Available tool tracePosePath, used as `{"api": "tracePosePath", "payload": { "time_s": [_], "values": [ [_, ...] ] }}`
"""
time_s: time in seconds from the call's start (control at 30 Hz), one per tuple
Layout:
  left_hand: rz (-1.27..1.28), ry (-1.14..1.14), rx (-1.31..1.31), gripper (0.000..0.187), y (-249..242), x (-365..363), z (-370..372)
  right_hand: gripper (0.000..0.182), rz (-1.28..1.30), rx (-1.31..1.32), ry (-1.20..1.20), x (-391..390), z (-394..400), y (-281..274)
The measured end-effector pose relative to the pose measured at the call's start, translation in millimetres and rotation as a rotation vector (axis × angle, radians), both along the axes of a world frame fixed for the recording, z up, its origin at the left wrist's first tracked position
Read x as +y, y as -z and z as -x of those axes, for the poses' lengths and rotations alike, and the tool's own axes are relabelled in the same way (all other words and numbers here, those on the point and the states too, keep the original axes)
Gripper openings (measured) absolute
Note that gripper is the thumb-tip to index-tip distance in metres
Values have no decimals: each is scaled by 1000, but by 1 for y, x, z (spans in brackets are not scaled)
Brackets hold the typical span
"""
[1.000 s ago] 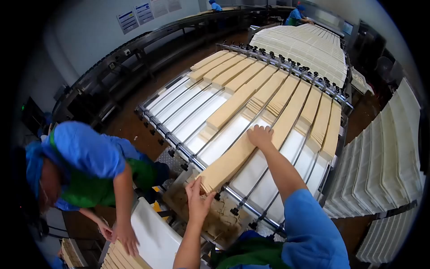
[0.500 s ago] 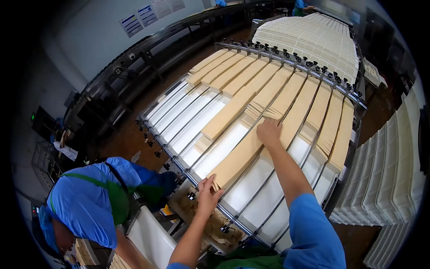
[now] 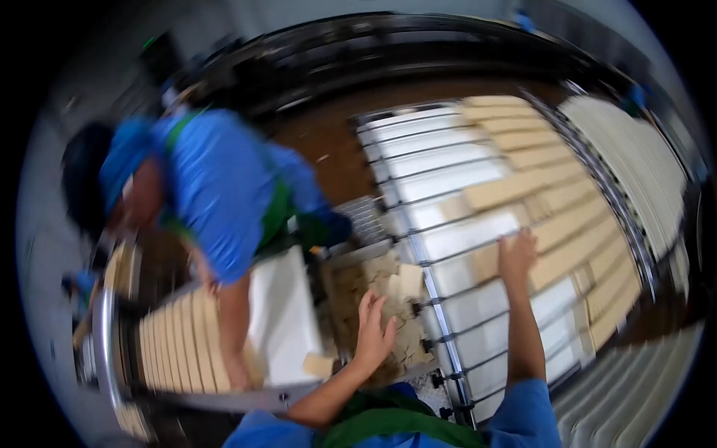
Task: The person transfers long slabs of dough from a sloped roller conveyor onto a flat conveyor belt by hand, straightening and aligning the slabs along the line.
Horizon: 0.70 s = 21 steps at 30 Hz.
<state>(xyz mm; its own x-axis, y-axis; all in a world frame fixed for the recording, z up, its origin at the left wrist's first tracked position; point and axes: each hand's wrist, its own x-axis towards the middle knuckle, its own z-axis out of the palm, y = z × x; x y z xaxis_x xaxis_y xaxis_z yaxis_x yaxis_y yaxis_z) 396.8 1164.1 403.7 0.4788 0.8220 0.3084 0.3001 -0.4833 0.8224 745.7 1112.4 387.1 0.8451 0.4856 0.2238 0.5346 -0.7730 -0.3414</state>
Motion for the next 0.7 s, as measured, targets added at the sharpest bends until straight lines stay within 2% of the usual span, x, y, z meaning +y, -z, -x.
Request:
{"api": "tracePosePath", "payload": {
  "time_s": [0.03, 0.13, 0.23, 0.3, 0.33, 0.37, 0.4, 0.43, 0.5, 0.53, 0.57, 0.63, 0.7],
  "values": [
    [11, -103, -1, 39, 6, -2, 30, 69, -106, -13, -120, 5, 23, -6],
    [-51, -383, -120, 16, 27, -2, 123, 62, -190, -118, -470, 30, 116, -24],
    [35, -640, -25, 10, 41, 0, 217, 56, -350, -97, -973, 55, 229, -46],
    [-18, -820, 147, 25, 62, 5, 280, 55, -376, 0, -1233, 78, 304, -63],
    [-7, -849, 144, 25, 72, 4, 306, 55, -393, 60, -1344, 86, 340, -64],
    [-1, -1043, 330, 41, 82, 3, 330, 54, -438, 63, -1414, 95, 372, -54],
    [11, -1228, 520, 56, 92, 3, 352, 54, -302, 88, -1518, 103, 406, -63],
    [20, -1241, 518, 56, 101, 3, 374, 56, -273, 90, -1550, 113, 438, -58],
    [282, -1222, 530, 82, 120, -1, 408, 59, -182, 165, -1581, 142, 495, -31],
    [303, -1163, 557, 86, 121, 0, 421, 62, -126, 241, -1577, 161, 522, -13],
    [309, -1161, 555, 86, 118, 2, 426, 63, -45, 244, -1525, 181, 546, 8],
    [407, -1007, 403, 87, 108, 9, 430, 70, 97, 198, -1415, 224, 588, 52],
    [463, -958, 431, 88, 100, 14, 429, 75, 172, 184, -1324, 261, 622, 60]
  ]
}}
